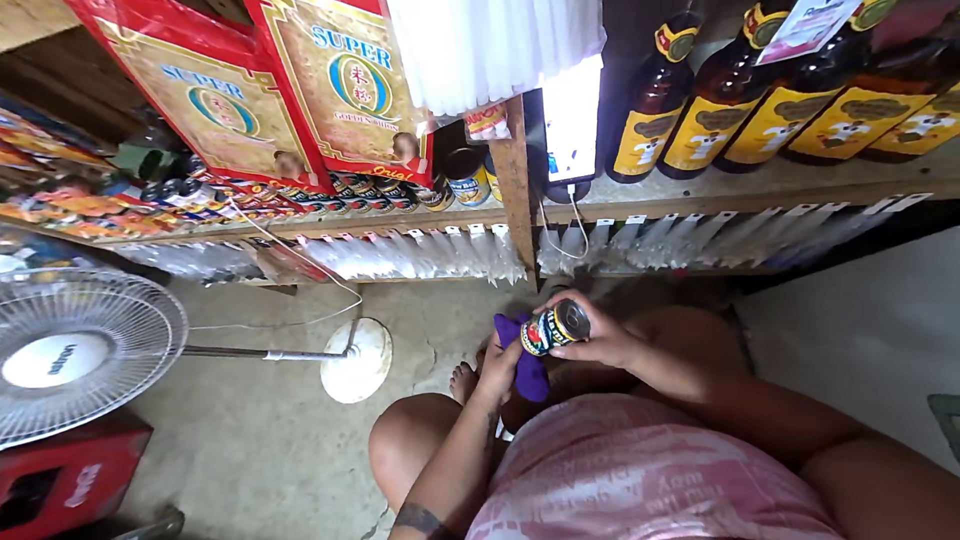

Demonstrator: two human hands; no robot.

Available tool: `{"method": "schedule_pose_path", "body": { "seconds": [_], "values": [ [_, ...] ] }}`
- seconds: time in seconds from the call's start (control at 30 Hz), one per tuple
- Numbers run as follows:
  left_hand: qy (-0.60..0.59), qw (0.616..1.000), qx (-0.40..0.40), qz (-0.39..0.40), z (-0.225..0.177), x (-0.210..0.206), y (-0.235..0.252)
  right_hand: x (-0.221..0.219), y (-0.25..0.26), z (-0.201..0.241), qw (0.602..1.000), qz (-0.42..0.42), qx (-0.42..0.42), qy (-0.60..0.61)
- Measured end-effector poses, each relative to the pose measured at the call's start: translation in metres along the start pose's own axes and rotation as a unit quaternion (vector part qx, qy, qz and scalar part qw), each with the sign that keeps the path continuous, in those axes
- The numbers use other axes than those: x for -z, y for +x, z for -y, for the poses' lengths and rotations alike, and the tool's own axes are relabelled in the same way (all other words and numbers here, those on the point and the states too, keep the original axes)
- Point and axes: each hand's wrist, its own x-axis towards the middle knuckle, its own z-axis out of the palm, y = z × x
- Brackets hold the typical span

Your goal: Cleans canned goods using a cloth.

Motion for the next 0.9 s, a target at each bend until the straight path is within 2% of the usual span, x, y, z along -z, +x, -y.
{"method": "schedule_pose_path", "body": {
  "seconds": [0.1,0.23,0.43,0.6,0.67,0.77,0.9],
  "values": [
    [0.042,0.999,0.013,0.023,-0.0020,-0.0019,-0.0024,-0.0027,0.0020,0.0009,0.999,-0.047,0.005,-0.026],
    [0.017,1.000,0.025,0.002,-0.0022,0.0014,-0.0028,0.0018,0.0040,0.0030,0.992,-0.106,-0.053,-0.039],
    [-0.055,0.996,0.033,-0.062,-0.0075,-0.0006,-0.0027,0.0054,-0.0007,0.0066,0.995,-0.059,-0.077,-0.029],
    [-0.008,0.999,0.028,-0.013,-0.0009,0.0002,-0.0008,-0.0002,-0.0043,-0.0013,1.000,0.002,0.000,-0.004],
    [0.016,0.999,0.035,0.009,-0.0003,-0.0018,-0.0022,-0.0025,-0.0023,-0.0019,1.000,-0.007,0.016,-0.004],
    [0.022,0.999,0.021,0.034,-0.0004,-0.0012,-0.0026,-0.0037,0.0010,0.0012,0.998,-0.059,-0.004,-0.023],
    [-0.007,1.000,0.024,-0.011,-0.0004,0.0021,-0.0035,0.0004,0.0034,0.0077,0.991,-0.107,-0.073,-0.040]
  ]
}}
